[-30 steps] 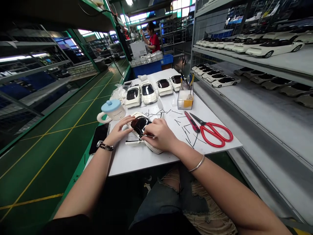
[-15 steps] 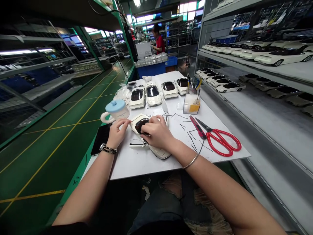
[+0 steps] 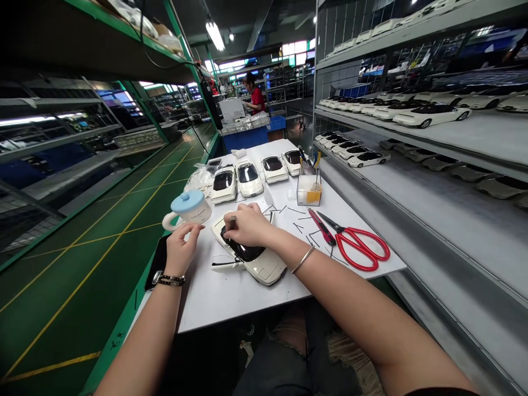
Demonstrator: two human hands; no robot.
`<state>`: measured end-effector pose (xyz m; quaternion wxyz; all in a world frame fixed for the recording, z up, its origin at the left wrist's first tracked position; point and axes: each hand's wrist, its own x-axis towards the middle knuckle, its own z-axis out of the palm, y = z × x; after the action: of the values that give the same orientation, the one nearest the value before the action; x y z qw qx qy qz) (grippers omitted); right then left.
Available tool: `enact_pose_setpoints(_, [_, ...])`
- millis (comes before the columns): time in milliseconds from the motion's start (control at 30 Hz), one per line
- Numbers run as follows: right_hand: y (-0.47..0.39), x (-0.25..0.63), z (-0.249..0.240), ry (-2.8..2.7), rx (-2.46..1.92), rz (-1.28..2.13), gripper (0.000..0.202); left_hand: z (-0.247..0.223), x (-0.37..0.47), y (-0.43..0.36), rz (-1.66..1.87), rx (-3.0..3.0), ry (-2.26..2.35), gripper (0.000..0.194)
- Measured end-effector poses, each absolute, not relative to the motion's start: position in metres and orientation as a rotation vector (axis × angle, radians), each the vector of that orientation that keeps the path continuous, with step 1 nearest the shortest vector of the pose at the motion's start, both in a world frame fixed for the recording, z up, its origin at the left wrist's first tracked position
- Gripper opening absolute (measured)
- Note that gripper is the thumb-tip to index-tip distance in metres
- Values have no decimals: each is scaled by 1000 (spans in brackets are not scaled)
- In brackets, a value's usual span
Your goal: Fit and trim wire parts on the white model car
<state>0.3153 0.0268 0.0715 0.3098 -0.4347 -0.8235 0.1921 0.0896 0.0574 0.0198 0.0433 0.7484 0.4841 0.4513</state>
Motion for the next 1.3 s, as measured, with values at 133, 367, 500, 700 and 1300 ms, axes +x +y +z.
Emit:
enact_pose_setpoints(133, [34, 309, 84, -2159, -1213, 606, 14, 19, 89, 58, 1377, 2299, 1477, 26])
enact_pose_setpoints(367, [54, 312, 79, -2039, -1266, 985, 16, 19, 92, 56, 1344, 2339, 1439, 24])
enact_pose_setpoints(500, [47, 320, 68, -1993, -1216, 1044, 15, 20, 93, 54, 1326, 2358, 1407, 23])
enact_pose_setpoints(700, [17, 316, 69, -1894, -1222, 807, 12, 21, 95, 53, 1334, 2346, 1392, 22])
enact_pose_setpoints(1300, [14, 328, 47, -1386, -983, 1316, 26, 29, 106, 38, 1084, 2455, 995, 7])
